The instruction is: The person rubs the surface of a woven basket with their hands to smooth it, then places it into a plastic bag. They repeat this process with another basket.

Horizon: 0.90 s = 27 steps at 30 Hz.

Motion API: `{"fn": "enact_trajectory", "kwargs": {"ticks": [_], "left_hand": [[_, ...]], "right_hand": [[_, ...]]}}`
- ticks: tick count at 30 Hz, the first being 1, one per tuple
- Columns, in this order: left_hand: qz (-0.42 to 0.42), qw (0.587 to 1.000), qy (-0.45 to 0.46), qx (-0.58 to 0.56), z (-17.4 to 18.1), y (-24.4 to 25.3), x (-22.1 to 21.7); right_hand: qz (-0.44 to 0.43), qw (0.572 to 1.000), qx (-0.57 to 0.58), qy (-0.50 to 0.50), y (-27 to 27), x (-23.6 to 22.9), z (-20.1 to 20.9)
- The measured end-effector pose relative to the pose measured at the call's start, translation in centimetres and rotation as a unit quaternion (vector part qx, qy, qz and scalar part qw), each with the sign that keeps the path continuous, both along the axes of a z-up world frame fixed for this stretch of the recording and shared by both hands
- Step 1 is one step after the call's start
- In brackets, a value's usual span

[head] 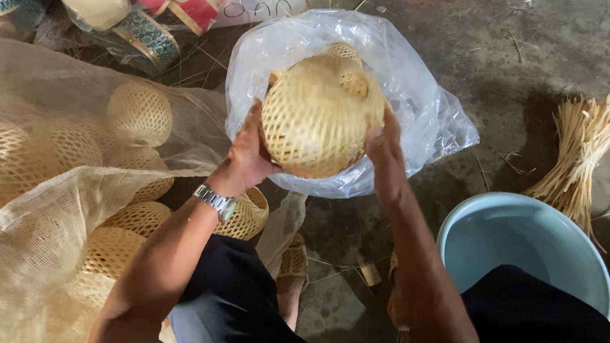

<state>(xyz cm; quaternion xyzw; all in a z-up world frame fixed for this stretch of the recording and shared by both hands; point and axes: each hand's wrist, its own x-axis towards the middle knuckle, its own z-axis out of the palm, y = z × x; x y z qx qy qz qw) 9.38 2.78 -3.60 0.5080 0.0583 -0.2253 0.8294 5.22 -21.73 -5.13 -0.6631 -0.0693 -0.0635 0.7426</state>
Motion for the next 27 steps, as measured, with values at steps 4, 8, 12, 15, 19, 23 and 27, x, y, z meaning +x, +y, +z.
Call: {"fn": "enact_trajectory", "kwargs": {"ticks": [4, 8, 12, 15, 19, 23, 27], "left_hand": [[-0.03, 0.999, 0.032, 0.011, -0.4, -0.6, -0.1], [-0.034, 0.997, 0.058, -0.037, -1.8, -0.7, 0.5], [-0.057, 0.997, 0.045, -0.04, -2.1, -0.7, 0.3], [-0.086, 0.996, 0.002, 0.014, -1.7, -0.5, -0.4], [-0.149, 0.984, -0.053, 0.079, -2.0, -0.6, -0.9], [-0.161, 0.976, 0.02, 0.145, -4.8, -1.5, -0.3], [-0.229, 0.921, -0.03, 0.312, -8.4, -0.5, 0.6]], "right_hand": [[0.029, 0.995, -0.029, -0.092, -1.8, 1.3, 0.2], [0.072, 0.987, -0.069, -0.126, -2.6, 1.3, 1.3], [0.035, 0.982, -0.152, -0.104, -3.9, 2.0, 2.7], [0.08, 0.984, -0.137, -0.077, -5.4, 2.2, 3.0], [0.089, 0.98, -0.18, -0.005, -6.3, 1.8, 1.6], [0.11, 0.991, -0.054, 0.049, -6.3, -0.6, -2.6], [0.063, 0.996, 0.004, 0.059, -7.5, -2.6, -7.7]]}}
